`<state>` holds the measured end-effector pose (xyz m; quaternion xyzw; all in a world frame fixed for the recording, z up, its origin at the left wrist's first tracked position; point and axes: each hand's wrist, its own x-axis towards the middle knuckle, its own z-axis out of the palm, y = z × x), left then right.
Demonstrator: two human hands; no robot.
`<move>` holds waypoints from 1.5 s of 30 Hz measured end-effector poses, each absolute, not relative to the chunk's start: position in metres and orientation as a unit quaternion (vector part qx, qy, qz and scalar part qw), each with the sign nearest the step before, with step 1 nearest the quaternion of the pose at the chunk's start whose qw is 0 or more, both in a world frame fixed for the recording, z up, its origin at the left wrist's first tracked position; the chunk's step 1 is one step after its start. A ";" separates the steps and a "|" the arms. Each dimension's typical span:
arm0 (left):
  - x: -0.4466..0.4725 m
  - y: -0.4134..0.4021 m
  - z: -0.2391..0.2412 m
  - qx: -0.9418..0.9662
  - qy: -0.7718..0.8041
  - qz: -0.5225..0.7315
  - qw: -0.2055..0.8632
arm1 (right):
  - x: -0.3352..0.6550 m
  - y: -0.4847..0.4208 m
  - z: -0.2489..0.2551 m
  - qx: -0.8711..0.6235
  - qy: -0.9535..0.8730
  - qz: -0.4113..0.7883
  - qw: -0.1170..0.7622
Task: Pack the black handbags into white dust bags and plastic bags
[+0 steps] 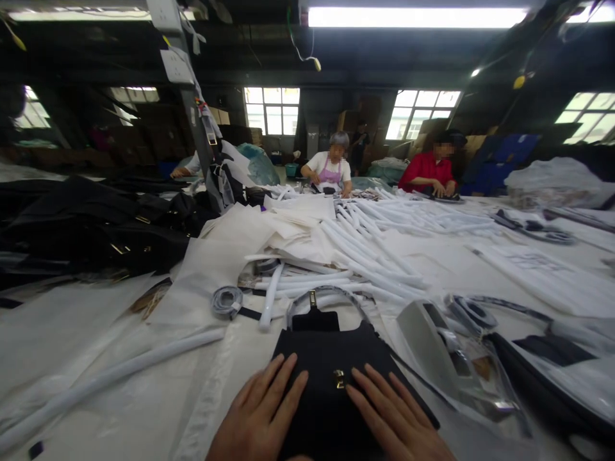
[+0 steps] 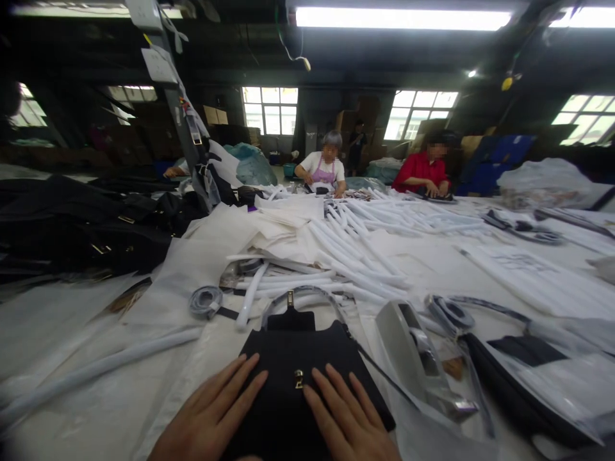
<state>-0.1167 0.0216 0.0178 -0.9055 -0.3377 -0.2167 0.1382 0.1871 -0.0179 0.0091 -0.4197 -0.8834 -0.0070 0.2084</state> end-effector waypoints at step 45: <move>-0.084 0.032 -0.006 -0.939 -0.325 -0.063 -0.092 | 0.205 0.020 -0.001 -0.441 -0.891 0.096 0.044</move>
